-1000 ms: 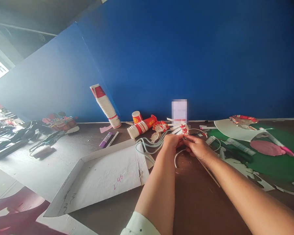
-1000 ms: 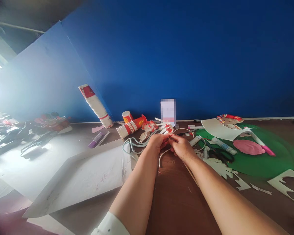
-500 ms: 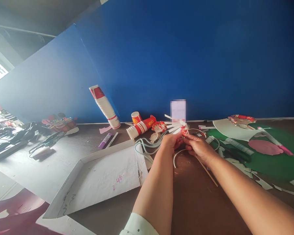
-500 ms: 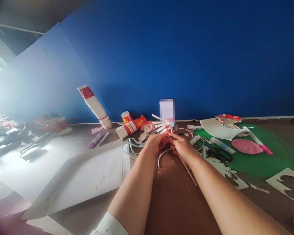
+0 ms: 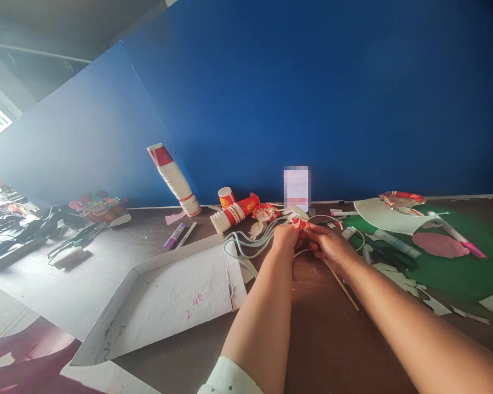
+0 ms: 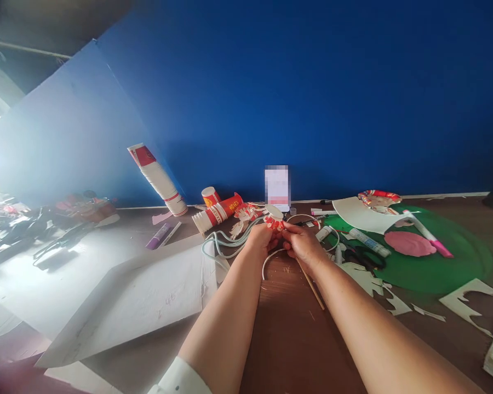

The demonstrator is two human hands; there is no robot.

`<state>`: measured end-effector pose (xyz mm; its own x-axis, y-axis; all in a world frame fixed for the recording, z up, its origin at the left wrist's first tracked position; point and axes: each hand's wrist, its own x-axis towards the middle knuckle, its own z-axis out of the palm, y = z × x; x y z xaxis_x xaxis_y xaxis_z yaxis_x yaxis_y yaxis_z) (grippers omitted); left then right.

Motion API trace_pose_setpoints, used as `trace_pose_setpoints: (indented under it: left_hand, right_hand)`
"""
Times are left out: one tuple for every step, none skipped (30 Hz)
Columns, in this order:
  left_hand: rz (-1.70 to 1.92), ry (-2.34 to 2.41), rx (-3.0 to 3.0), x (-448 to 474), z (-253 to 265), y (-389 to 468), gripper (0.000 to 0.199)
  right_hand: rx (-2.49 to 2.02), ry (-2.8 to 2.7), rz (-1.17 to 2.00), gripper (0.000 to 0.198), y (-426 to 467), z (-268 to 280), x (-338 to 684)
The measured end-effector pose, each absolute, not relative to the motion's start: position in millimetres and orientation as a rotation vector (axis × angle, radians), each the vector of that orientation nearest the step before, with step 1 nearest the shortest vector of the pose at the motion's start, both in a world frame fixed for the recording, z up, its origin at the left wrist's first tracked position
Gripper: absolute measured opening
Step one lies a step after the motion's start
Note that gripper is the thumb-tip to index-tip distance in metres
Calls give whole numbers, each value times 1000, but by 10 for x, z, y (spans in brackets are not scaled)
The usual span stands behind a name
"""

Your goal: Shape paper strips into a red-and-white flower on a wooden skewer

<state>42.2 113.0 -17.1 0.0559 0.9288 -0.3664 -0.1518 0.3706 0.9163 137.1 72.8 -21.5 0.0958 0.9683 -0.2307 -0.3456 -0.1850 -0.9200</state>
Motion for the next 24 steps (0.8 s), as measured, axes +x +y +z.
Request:
trace_pose_setpoints:
  left_hand:
    - [960,1225,869,429,-190,1140,2]
    - [953,1232,886,434,-204,1148,2]
    - [950,1234,910,439,-214,1154,2]
    - [954,1237,934,443,-219,1158,4]
    - [965,1240,954,446,-220,1159,7]
    - [976,1245,975,449,-218,1158,10]
    - [984,1257,996,450,-213,1154,13]
    - [985,1271,1013,451,-204,1149,15]
    - [979,1286,1022,451,-193,1142,16]
    - [974,1298,1027,450,-181,1135,16]
    - [967,1307,1028,450,-170,1128,15]
    - [963,1313,1027,451,-161,1123,14]
    - [963,1316,1024,452,-157,1121,12]
    - [967,1316,1019,453,-160,1122,11]
    - [976,1313,1015,455,-170,1128,9]
    - [984,1306,1010,458,-187,1136,8]
    - [990,1296,1005,461,-210,1148,7]
    - [993,1281,1002,465,-235,1160,7]
    - [986,1273,997,470,-260,1172,7]
    - [983,1274,991,475,-281,1181,7]
    - [982,1280,982,480,-296,1188,6]
    - [982,1292,972,485,-303,1192,7]
    - [984,1305,962,490,-301,1191,7]
    - [983,1316,952,494,-292,1188,7]
  right_hand:
    - [-1169,-762,1386,37,735,-232,1374]
    - [-1179,-781,1370,38,743,-253,1378]
    - [-1189,-811,1358,39,752,-277,1383]
    - [-1197,-848,1344,40,759,-303,1388]
    - [-1206,-887,1327,41,765,-327,1393]
    - [-1216,-923,1305,42,769,-348,1396]
    - [-1229,-953,1280,43,771,-366,1397]
    - [-1243,-975,1254,43,772,-379,1397]
    - [-1258,-991,1230,44,771,-388,1394]
    - [-1272,-1003,1211,45,770,-392,1389]
    - [-1286,-1010,1198,45,768,-394,1383]
    - [-1298,-1011,1184,46,766,-394,1376]
    - [-1309,-1009,1175,47,764,-392,1368]
    - [-1319,-1003,1167,48,760,-388,1359]
    - [-1329,-995,1161,49,755,-382,1350]
    - [-1337,-987,1159,49,749,-374,1342]
    - [-1338,-979,1161,49,740,-364,1334]
    - [-1330,-973,1166,49,730,-350,1327]
    - [-1317,-967,1174,49,720,-335,1320]
    - [-1311,-960,1184,48,708,-317,1314]
    - [-1314,-955,1191,46,697,-298,1308]
    - [-1329,-954,1190,45,685,-279,1302]
    - [-1353,-958,1177,43,674,-262,1296]
    - [-1378,-966,1156,41,665,-247,1289]
